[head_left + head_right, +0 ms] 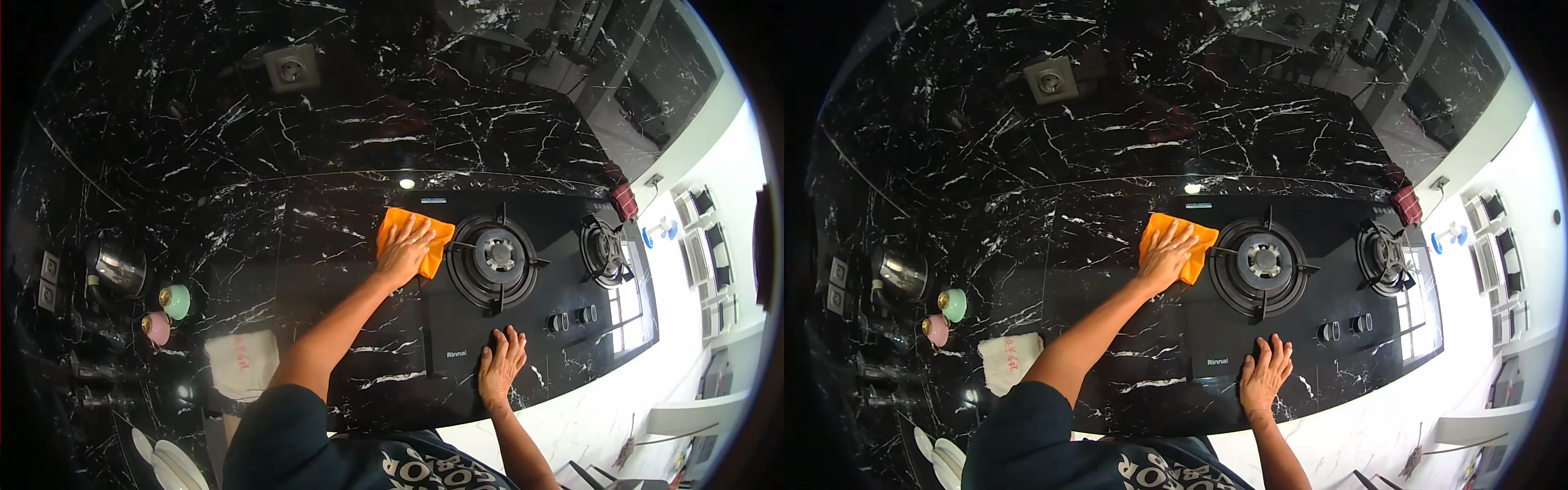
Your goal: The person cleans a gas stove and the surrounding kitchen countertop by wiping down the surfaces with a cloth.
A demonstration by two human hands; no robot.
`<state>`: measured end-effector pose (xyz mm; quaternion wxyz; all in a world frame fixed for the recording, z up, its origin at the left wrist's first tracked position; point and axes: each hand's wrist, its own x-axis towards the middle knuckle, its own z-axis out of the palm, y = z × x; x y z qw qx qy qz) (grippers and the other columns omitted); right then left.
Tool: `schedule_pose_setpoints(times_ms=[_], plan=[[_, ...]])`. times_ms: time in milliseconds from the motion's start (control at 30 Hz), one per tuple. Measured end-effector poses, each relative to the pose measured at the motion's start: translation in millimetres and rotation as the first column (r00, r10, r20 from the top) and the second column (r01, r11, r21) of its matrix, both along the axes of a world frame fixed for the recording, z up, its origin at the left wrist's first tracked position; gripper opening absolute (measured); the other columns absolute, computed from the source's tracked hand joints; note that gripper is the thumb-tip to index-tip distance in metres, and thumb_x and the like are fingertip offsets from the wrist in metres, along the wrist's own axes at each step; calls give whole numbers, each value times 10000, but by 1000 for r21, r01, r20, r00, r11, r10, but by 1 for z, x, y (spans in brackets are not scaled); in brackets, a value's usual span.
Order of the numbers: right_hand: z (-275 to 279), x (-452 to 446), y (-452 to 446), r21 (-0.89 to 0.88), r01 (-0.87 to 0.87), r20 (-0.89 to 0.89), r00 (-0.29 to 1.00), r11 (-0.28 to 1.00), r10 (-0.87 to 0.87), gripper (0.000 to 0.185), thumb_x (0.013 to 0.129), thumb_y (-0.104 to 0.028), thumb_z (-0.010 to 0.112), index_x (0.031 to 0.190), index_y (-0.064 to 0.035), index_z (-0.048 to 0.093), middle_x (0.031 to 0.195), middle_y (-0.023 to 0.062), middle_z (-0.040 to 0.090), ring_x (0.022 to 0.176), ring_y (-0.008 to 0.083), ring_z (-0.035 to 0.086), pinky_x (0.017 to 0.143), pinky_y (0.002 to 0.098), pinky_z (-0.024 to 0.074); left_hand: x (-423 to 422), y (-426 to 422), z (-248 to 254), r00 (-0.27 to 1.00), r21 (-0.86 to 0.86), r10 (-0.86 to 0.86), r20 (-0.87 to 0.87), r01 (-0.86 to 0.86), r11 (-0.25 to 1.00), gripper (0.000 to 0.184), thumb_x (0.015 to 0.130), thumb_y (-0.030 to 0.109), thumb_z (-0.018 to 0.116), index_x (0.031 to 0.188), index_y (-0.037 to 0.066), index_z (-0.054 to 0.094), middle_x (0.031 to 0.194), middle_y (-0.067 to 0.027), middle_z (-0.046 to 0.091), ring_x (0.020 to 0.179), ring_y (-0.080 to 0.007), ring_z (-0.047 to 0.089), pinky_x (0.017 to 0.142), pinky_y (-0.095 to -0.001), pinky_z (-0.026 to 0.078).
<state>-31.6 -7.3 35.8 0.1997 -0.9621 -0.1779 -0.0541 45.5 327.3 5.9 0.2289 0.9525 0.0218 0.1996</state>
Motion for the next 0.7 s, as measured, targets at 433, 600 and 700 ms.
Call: schedule_pose_setpoints(times_ms=[433, 600, 700], plan=[[1, 1, -3, 5, -15, -12, 1000, 1000, 15, 417, 967, -223, 550, 1368, -117, 518, 1522, 137, 392, 1471, 385, 243, 1174, 505, 182, 70, -13, 1, 988, 60, -32, -149, 41, 997, 450, 1025, 270, 481, 1469, 204, 518, 1621, -22, 339, 1515, -341, 220, 1181, -587, 186], [-6, 0, -7, 28, -25, 20, 1000, 999, 25, 420, 969, -243, 568, 1370, -120, 534, 1521, 136, 403, 1469, 397, 246, 1176, 514, 184, -15, 32, -8, 990, 84, 110, -88, -102, 991, 465, 996, 203, 540, 1460, 209, 523, 1611, -71, 350, 1491, -364, 278, 1166, -601, 212], [-7, -1, -7, 21, -26, 22, 999, 999, 25, 415, 982, -261, 558, 1373, -123, 535, 1525, 130, 402, 1472, 391, 246, 1178, 509, 189, -66, 99, -13, 954, 208, 290, -78, -269, 940, 363, 998, 214, 530, 1345, 151, 617, 1594, -107, 373, 1480, -368, 303, 1160, -584, 235]])
